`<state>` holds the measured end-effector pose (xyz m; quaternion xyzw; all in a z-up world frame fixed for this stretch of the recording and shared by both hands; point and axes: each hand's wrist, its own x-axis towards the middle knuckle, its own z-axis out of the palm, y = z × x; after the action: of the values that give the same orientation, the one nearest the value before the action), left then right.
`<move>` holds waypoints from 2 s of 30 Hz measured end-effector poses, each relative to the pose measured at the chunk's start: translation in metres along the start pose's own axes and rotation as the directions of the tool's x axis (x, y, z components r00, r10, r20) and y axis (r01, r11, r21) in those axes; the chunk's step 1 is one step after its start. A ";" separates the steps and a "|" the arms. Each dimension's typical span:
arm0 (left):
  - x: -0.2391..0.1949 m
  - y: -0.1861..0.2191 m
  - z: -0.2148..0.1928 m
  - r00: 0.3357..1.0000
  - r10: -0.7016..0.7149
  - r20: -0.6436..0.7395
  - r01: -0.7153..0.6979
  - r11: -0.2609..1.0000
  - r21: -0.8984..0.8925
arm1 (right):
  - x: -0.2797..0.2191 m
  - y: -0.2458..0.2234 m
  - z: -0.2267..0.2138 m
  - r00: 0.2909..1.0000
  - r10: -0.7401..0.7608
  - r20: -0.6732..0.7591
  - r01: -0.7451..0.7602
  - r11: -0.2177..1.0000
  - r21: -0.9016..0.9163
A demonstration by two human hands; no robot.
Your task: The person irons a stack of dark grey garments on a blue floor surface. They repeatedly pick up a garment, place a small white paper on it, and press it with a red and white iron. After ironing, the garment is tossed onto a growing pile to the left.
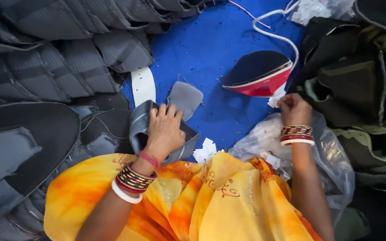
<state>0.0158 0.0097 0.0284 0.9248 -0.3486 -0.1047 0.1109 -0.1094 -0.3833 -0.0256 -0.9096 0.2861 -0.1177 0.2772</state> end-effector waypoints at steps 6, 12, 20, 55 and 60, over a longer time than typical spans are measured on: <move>-0.001 -0.002 0.006 0.998 -0.019 -0.052 0.018 1.000 -0.021 | -0.013 -0.014 -0.021 1.000 0.021 0.014 -0.022 0.993 0.113; -0.001 -0.003 0.010 0.998 -0.019 -0.065 0.016 0.999 -0.052 | -0.014 -0.013 -0.023 0.991 0.110 0.070 -0.122 0.974 0.191; 0.000 -0.001 0.008 0.999 -0.035 -0.032 0.034 0.999 -0.033 | -0.013 -0.032 -0.030 0.960 0.245 0.135 -0.271 0.934 0.232; 0.024 0.000 0.022 0.975 -0.188 0.120 0.188 0.982 0.011 | -0.085 -0.057 0.106 0.970 0.228 0.083 -0.234 0.787 0.571; 0.022 0.001 0.019 0.977 -0.183 0.105 0.183 0.983 0.014 | -0.041 -0.091 0.051 0.971 0.058 -0.234 0.075 0.850 0.521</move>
<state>0.0263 -0.0087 0.0079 0.9463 -0.2676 -0.1626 0.0803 -0.0816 -0.2749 -0.0176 -0.7791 0.2702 -0.3021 0.4782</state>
